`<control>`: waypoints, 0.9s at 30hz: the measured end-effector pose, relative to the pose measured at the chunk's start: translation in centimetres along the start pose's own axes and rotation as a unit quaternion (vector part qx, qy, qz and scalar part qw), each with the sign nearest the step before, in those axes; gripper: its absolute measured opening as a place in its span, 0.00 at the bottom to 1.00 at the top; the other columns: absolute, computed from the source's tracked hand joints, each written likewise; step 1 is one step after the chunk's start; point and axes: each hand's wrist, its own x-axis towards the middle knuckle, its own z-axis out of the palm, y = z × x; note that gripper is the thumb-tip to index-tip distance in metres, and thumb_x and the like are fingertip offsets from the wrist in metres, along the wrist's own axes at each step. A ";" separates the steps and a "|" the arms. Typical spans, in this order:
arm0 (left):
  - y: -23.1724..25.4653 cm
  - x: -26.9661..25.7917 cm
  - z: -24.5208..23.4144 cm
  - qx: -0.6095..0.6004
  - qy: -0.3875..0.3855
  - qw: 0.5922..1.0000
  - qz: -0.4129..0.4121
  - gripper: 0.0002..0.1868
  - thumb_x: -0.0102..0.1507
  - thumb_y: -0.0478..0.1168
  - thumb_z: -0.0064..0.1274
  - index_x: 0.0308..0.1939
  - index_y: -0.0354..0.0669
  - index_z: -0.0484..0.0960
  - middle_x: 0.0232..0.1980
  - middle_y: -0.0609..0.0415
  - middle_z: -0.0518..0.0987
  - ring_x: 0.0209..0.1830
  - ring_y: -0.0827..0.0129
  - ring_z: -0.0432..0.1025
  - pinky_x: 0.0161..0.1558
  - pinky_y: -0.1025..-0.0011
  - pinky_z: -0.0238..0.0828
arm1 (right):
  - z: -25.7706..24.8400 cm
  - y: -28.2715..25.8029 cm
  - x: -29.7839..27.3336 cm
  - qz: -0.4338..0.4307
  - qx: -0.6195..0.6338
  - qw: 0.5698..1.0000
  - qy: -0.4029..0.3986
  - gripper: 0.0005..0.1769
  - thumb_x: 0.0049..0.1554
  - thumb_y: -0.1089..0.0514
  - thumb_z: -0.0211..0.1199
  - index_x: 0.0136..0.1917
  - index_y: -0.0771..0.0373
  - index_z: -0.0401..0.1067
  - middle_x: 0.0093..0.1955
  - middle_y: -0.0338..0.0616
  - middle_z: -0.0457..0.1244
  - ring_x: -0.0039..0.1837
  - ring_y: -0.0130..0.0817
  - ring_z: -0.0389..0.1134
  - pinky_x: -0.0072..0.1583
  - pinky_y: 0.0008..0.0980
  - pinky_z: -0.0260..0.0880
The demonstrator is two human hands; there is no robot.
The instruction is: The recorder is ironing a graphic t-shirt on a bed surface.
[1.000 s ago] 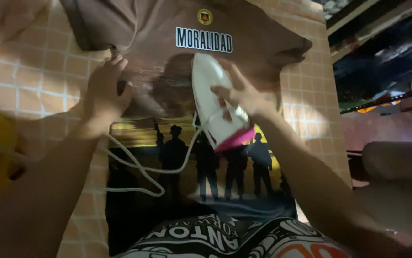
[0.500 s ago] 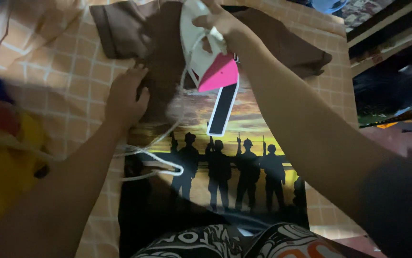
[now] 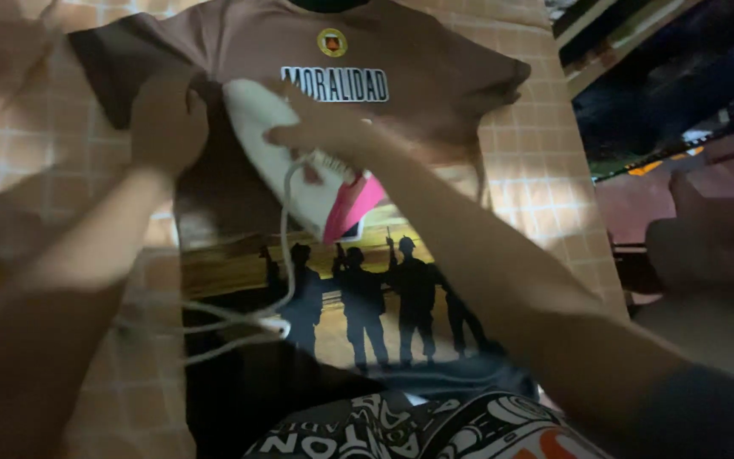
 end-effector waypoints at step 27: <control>-6.9 2.4 -1.9 0.149 -0.281 0.920 -0.229 0.38 0.66 0.71 0.23 0.81 0.81 0.39 0.86 0.46 0.29 0.83 0.33 0.23 0.79 0.38 0.20 | -2.1 3.8 15.8 0.063 0.273 0.959 0.046 0.29 0.62 0.51 0.65 0.65 0.76 0.64 0.36 0.58 0.66 0.28 0.42 0.70 0.28 0.42 0.71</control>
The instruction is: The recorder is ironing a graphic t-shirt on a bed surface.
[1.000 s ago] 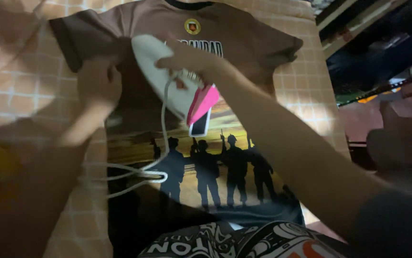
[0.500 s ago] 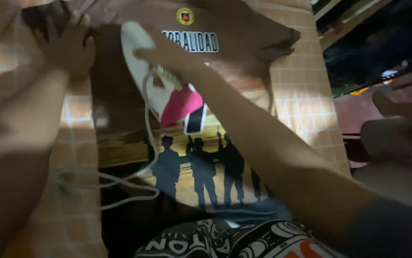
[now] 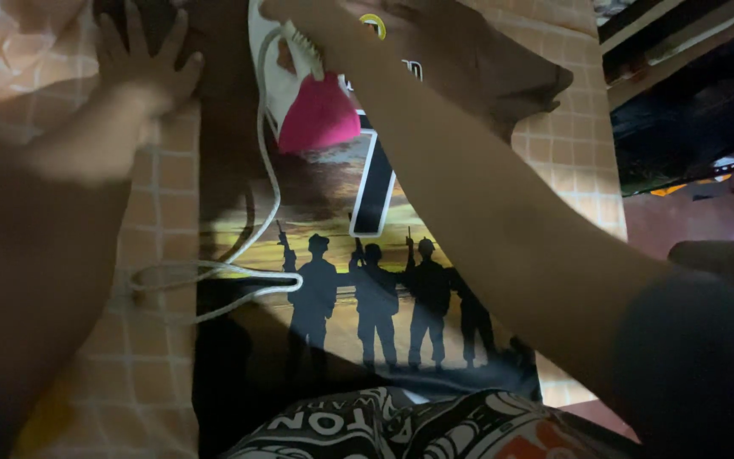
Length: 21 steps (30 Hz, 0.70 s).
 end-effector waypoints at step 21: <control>-0.1 -20.8 -2.2 -0.008 0.076 0.986 0.149 0.19 0.76 0.47 0.43 0.53 0.30 0.76 0.57 0.30 0.73 0.56 0.36 0.70 0.59 0.44 0.67 | 7.1 -1.8 -17.4 0.021 -0.067 0.996 0.060 0.47 0.59 0.57 0.63 0.83 0.50 0.40 0.55 0.43 0.61 0.43 0.39 0.71 0.33 0.38 0.76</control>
